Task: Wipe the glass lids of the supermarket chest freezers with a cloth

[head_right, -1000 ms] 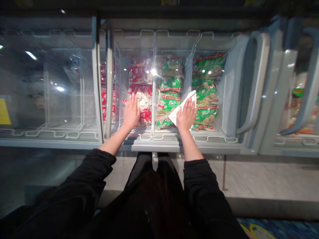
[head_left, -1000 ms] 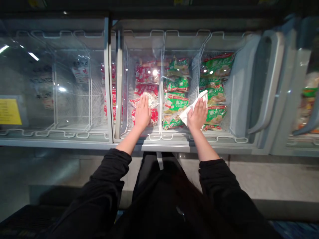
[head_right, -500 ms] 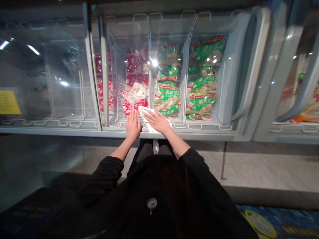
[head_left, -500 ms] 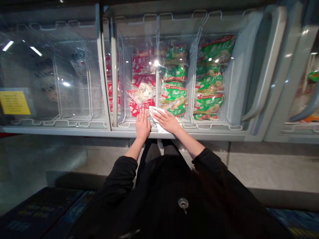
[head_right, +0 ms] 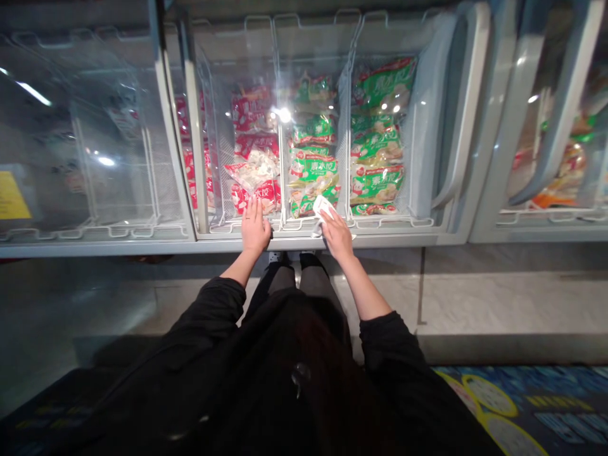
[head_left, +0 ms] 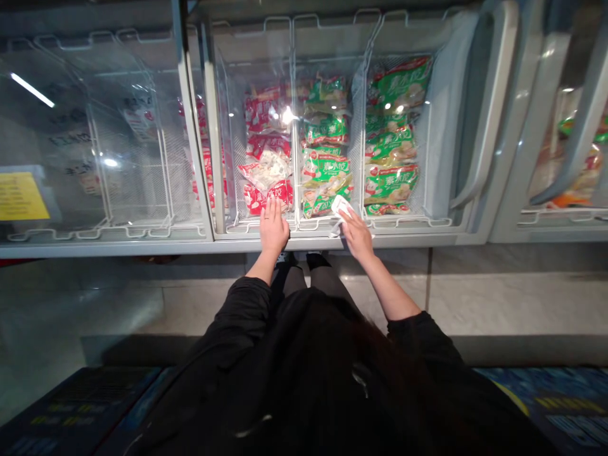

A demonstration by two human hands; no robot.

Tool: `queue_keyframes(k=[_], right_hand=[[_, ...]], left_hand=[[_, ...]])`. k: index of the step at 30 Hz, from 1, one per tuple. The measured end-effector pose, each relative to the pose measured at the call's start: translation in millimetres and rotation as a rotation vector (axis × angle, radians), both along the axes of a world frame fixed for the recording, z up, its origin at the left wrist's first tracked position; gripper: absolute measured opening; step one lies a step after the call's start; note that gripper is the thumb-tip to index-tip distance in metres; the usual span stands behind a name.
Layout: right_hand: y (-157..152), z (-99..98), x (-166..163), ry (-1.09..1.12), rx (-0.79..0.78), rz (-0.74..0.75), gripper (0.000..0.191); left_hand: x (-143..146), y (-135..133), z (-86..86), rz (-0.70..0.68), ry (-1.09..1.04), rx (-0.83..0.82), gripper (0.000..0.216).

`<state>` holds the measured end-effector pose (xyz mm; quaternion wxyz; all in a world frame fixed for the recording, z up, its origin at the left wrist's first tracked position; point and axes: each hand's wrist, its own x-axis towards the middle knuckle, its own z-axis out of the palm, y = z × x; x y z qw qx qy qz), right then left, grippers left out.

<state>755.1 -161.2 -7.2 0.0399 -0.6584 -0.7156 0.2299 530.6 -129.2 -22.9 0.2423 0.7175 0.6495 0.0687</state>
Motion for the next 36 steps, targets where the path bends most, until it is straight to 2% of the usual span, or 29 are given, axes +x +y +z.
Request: queue_keyframes(k=[3, 6, 13, 15, 17, 19, 21, 29, 31, 33, 36], right_hand=[[-37.8, -0.8, -32.4, 0.034, -0.011, 0.072, 0.041], [-58.7, -5.5, -75.1, 0.029, 0.018, 0.113, 0.04], [-52.1, -16.2, -210.2, 0.047, 0.025, 0.344, 0.035], [-49.7, -16.1, -241.2, 0.065, 0.02, 0.39, 0.035], [-50.4, -14.6, -258.2, 0.078, 0.022, 0.413, 0.036], [-54.1, -12.8, -258.9, 0.09, 0.042, 0.417, 0.037], [-60.3, -11.3, -244.7, 0.089, 0.079, 0.363, 0.038], [-77.9, -7.3, -119.2, -0.041, 0.128, -0.206, 0.042], [-77.2, -7.1, -98.6, -0.062, 0.136, -0.307, 0.043], [-76.7, -8.2, -95.1, -0.076, 0.128, -0.36, 0.044], [-77.8, -11.1, -121.5, -0.067, 0.099, -0.298, 0.045]], left_hand=[[-6.2, -0.9, -3.4, -0.012, -0.017, 0.01, 0.049], [-23.2, -5.2, -0.9, -0.057, -0.03, 0.036, 0.046], [-105.3, -48.9, 23.3, -0.138, -0.02, 0.096, 0.043], [-127.3, -61.9, 24.1, -0.108, -0.01, 0.091, 0.044], [-144.0, -70.6, 20.8, -0.068, -0.001, 0.082, 0.044], [-154.1, -75.0, 15.5, -0.045, 0.001, 0.072, 0.044], [-157.5, -76.3, 10.5, -0.057, -0.007, 0.063, 0.044], [-131.1, -76.7, 6.8, -0.19, -0.07, 0.054, 0.044], [-124.1, -77.1, 7.2, -0.223, -0.071, 0.055, 0.044], [-118.2, -77.9, 7.6, -0.254, -0.063, 0.051, 0.044], [-110.5, -79.9, 9.0, -0.311, -0.047, 0.044, 0.044]])
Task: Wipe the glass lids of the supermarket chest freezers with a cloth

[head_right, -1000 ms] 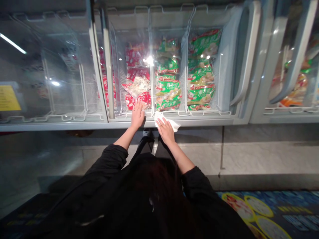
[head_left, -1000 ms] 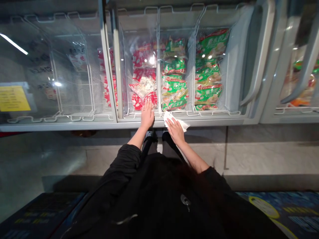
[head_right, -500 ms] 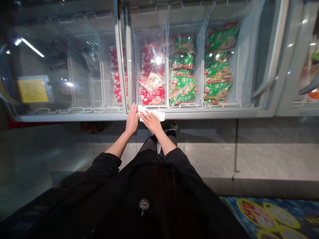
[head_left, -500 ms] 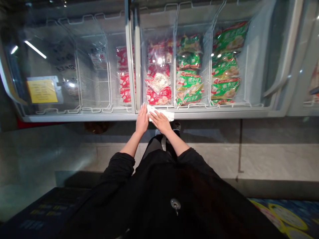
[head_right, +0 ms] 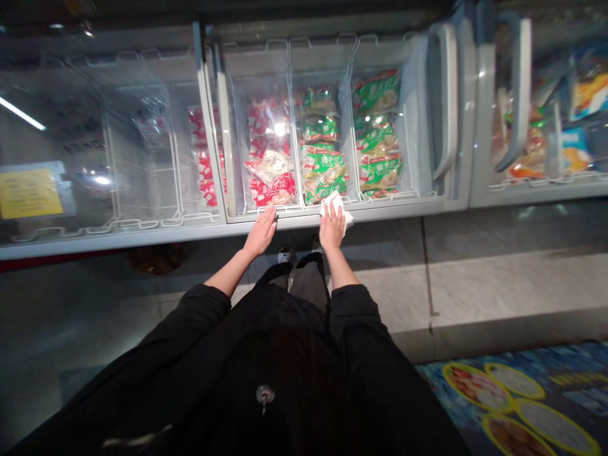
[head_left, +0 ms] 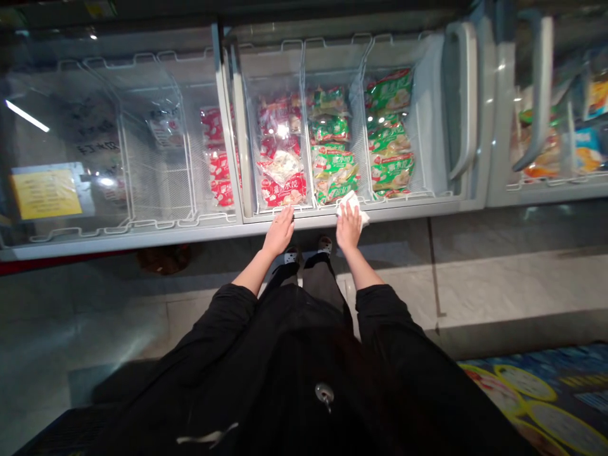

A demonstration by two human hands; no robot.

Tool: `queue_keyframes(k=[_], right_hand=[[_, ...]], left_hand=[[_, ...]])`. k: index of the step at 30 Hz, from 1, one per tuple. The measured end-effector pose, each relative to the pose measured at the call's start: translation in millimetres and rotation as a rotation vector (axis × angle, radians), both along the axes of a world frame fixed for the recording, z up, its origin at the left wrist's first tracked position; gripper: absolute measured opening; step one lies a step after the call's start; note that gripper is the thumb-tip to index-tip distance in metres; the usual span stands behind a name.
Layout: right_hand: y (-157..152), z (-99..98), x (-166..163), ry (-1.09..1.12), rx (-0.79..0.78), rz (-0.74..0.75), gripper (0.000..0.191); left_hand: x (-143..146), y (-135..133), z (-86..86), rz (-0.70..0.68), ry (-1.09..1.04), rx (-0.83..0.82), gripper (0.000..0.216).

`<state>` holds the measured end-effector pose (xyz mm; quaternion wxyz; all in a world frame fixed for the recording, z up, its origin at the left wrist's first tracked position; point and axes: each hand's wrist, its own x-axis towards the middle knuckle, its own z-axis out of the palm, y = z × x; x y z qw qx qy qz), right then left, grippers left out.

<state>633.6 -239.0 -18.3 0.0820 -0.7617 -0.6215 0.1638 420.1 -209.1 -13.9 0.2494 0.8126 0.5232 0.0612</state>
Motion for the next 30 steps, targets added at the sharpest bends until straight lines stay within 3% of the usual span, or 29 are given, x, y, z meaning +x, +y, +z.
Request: queue_keyframes(k=[5, 9, 16, 21, 25, 30], right_hand=[[-2.3, -3.4, -62.9, 0.035, -0.003, 0.167, 0.041], [-3.9, -2.2, -57.6, 0.044, -0.008, 0.218, 0.039], [-15.2, 2.5, 54.7, -0.007, -0.038, 0.019, 0.043], [-17.5, 4.5, 144.7, -0.048, -0.042, -0.063, 0.043], [-18.7, 3.3, 212.6, -0.064, -0.036, -0.073, 0.042], [-21.7, 1.7, 295.9, -0.059, -0.034, -0.074, 0.043]], left_hand=[[11.4, 1.0, 2.0, -0.099, 0.026, 0.01, 0.045], [20.5, 6.8, 3.4, -0.146, 0.067, 0.026, 0.046], [48.5, 2.8, 12.3, -0.243, 0.135, 0.069, 0.045], [92.0, -4.9, 17.1, -0.207, 0.161, 0.093, 0.045], [150.6, -4.7, 19.3, -0.18, 0.16, 0.104, 0.044], [252.7, 1.0, 19.8, -0.213, 0.151, 0.103, 0.045]])
